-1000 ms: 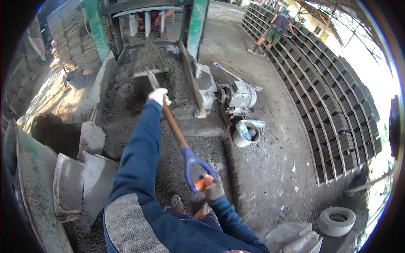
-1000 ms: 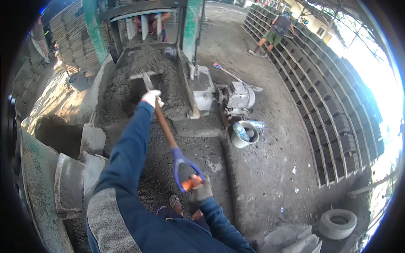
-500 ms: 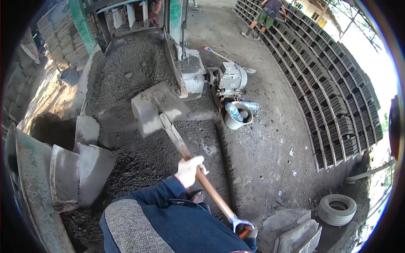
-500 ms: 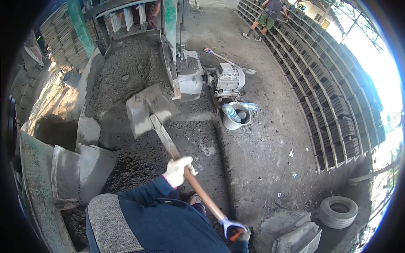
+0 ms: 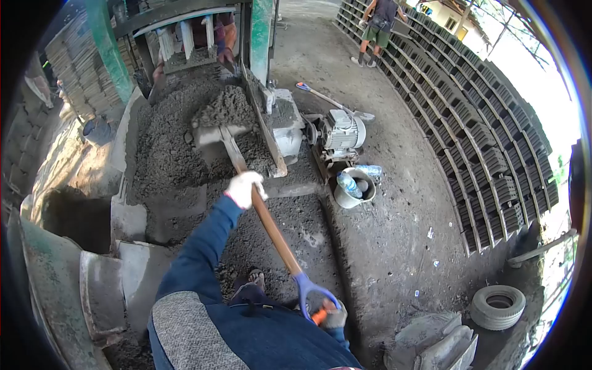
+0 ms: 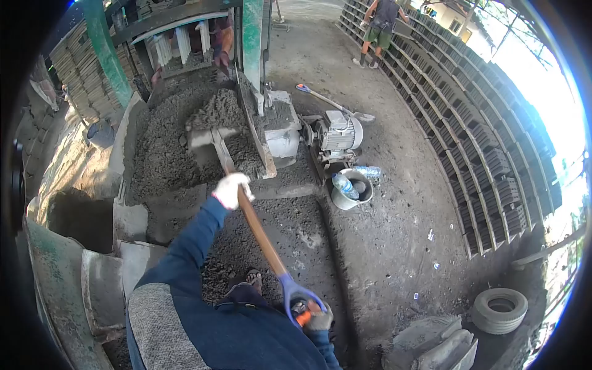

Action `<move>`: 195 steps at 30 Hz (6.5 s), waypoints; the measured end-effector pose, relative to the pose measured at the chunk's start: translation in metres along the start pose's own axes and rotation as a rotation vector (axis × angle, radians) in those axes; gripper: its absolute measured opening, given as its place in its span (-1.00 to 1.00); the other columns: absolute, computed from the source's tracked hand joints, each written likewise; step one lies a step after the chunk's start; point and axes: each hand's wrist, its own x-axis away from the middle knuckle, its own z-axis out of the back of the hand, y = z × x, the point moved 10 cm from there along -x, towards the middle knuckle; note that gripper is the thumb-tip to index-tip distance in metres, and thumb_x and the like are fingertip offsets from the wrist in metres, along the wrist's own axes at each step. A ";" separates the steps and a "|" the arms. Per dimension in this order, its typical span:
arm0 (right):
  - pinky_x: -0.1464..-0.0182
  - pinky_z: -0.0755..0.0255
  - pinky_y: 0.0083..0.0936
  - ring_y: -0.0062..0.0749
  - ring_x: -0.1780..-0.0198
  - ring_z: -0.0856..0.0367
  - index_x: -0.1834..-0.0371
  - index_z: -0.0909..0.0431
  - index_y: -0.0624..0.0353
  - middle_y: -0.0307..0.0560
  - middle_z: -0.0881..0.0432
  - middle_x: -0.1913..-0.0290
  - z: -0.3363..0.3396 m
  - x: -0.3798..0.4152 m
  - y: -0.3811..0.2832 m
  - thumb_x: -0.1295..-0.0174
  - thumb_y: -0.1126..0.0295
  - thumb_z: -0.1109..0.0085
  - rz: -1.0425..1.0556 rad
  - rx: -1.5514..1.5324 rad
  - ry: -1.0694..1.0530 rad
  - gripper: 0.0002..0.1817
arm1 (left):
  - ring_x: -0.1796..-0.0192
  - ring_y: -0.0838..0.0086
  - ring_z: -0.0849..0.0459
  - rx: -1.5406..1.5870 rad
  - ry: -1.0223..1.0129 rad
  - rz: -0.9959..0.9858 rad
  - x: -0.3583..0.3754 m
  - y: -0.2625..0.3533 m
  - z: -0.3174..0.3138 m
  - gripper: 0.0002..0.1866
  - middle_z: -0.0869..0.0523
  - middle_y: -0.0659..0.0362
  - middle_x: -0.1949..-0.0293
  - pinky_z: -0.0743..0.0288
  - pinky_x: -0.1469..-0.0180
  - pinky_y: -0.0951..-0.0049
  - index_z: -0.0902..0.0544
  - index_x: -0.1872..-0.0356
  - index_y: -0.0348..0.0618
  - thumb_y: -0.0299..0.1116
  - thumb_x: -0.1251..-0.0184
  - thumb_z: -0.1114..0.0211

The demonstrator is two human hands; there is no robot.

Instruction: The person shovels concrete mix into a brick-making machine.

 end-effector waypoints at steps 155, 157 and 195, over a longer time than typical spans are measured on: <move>0.27 -0.51 -0.11 -0.02 0.34 -0.67 0.55 -0.53 0.03 0.00 -0.65 0.43 0.049 0.309 0.003 0.17 0.30 -0.32 1.968 1.238 -1.548 -0.84 | 0.18 -0.09 -0.74 0.749 1.874 -0.031 1.036 -0.859 0.024 -0.62 -0.71 -0.21 0.13 -0.64 0.10 -0.10 -0.60 -0.08 -0.33 -0.27 -0.36 -0.24; 0.29 -0.51 -0.12 -0.02 0.34 -0.67 0.53 -0.53 0.04 0.03 -0.64 0.43 0.040 0.302 -0.008 0.11 0.31 -0.26 1.982 1.263 -1.584 -0.87 | 0.35 0.08 -0.76 0.893 1.751 0.175 0.938 -0.871 -0.059 -0.77 -0.72 0.01 0.31 -0.71 0.24 -0.02 -0.65 0.07 -0.18 -0.29 -0.36 -0.27; 0.44 -0.57 -0.09 -0.05 0.48 -0.67 0.20 -0.56 0.25 0.08 -0.66 0.43 -0.080 -0.107 0.299 -0.26 0.37 -0.25 -0.687 1.435 -1.454 -0.82 | 0.21 0.31 -0.68 0.786 0.857 -0.513 0.385 -0.443 -0.160 -0.53 -0.69 0.08 0.23 -0.58 0.12 0.29 -0.60 -0.01 -0.33 -0.03 -0.49 -0.15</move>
